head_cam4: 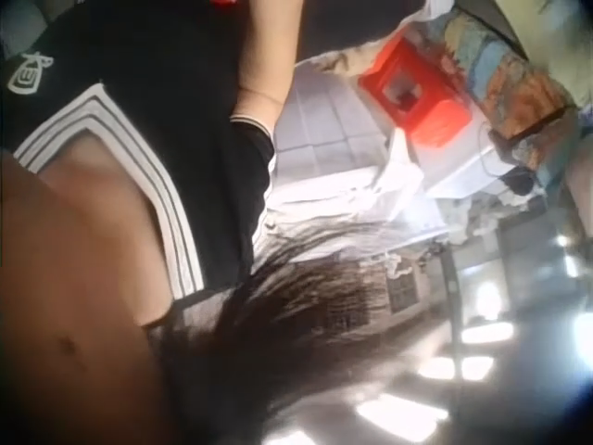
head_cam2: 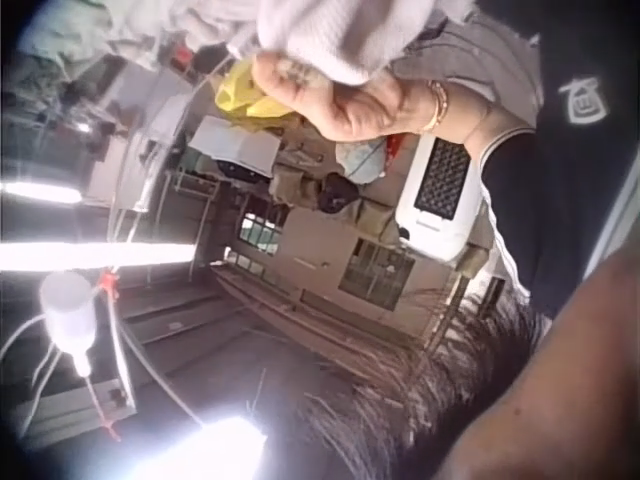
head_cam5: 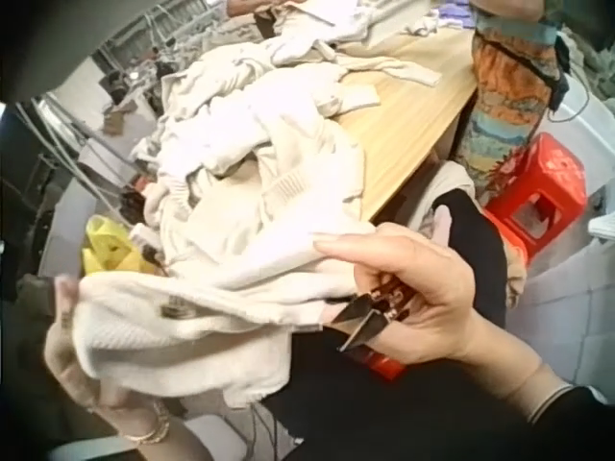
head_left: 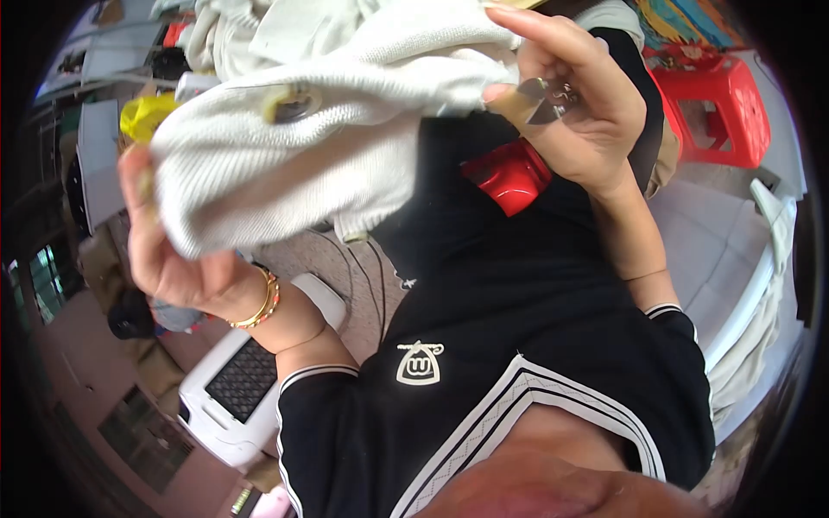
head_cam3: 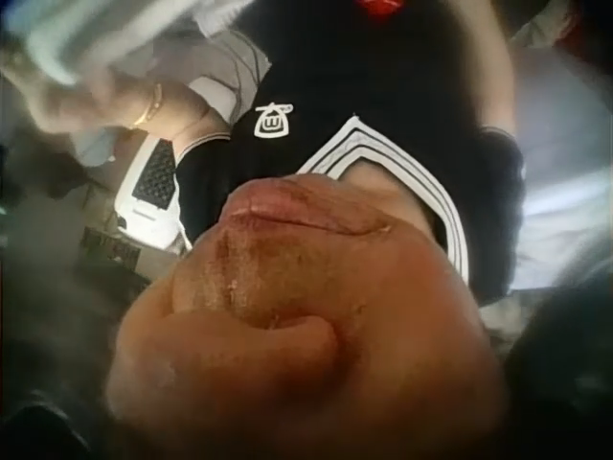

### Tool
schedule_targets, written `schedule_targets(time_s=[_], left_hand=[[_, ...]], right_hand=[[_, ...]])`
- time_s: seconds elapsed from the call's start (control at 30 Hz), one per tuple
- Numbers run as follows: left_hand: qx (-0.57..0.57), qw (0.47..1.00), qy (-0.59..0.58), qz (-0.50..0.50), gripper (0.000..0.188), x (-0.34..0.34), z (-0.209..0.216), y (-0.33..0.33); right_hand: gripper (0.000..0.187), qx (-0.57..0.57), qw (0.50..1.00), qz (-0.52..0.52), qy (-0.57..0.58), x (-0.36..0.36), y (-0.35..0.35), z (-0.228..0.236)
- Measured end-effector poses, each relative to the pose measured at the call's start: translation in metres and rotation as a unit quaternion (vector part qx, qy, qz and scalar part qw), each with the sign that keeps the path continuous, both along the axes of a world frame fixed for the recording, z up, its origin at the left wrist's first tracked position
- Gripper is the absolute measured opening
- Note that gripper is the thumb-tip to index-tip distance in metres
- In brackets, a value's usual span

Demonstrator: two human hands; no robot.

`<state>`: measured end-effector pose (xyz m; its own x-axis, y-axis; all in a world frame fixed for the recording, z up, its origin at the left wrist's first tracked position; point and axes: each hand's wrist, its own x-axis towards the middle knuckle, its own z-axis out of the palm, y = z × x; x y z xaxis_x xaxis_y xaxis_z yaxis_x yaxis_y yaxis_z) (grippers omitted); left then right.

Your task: Trim loose threads from the buttonholes of a knitted sweater using a pair of snips.

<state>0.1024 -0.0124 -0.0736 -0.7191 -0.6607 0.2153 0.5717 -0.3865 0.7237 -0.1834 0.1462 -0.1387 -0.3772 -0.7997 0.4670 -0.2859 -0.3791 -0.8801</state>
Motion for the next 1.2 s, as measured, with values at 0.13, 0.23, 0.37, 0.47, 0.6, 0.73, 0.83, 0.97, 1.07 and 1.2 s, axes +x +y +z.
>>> schedule_targets(time_s=[0.13,0.23,0.37,0.47,0.6,0.73,0.83,0.97,1.07,1.2], left_hand=[[-0.029,0.965,-0.237,0.113,0.055,-0.003,-0.050,0.009],[-0.043,0.962,-0.239,0.129,0.052,-0.010,-0.064,0.021],[-0.054,0.970,-0.181,0.155,0.047,-0.018,-0.063,0.028],[-0.106,0.959,-0.200,0.168,0.053,-0.015,-0.068,0.022],[-0.170,0.936,-0.231,0.205,0.050,-0.033,-0.063,0.026],[-0.205,0.907,-0.285,0.232,0.048,-0.040,-0.059,0.033],[-0.220,0.922,-0.238,0.213,0.044,-0.044,-0.063,0.030],[-0.262,0.914,-0.228,0.212,0.042,-0.048,-0.067,0.032],[-0.231,0.917,-0.244,0.217,0.040,-0.053,-0.067,0.032],[-0.204,0.917,-0.256,0.227,0.038,-0.059,-0.068,0.031]], right_hand=[[0.052,0.000,0.997,0.055,0.057,0.013,-0.016,-0.005],[0.051,-0.053,0.987,0.070,0.131,0.022,-0.032,-0.030],[0.049,-0.064,0.969,0.098,0.219,0.034,-0.043,-0.007],[0.044,-0.098,0.959,0.131,0.231,0.038,-0.054,0.017],[0.063,-0.007,0.960,0.152,0.237,0.041,-0.063,0.034],[0.054,-0.007,0.954,0.153,0.257,0.032,-0.068,0.012],[0.036,-0.104,0.960,0.128,0.227,0.032,-0.075,-0.006],[0.031,0.016,0.987,0.151,0.056,0.040,-0.072,-0.008],[0.023,0.034,0.985,0.163,-0.031,0.036,-0.075,-0.016],[0.020,-0.048,0.992,0.105,0.059,0.040,-0.069,-0.012]])
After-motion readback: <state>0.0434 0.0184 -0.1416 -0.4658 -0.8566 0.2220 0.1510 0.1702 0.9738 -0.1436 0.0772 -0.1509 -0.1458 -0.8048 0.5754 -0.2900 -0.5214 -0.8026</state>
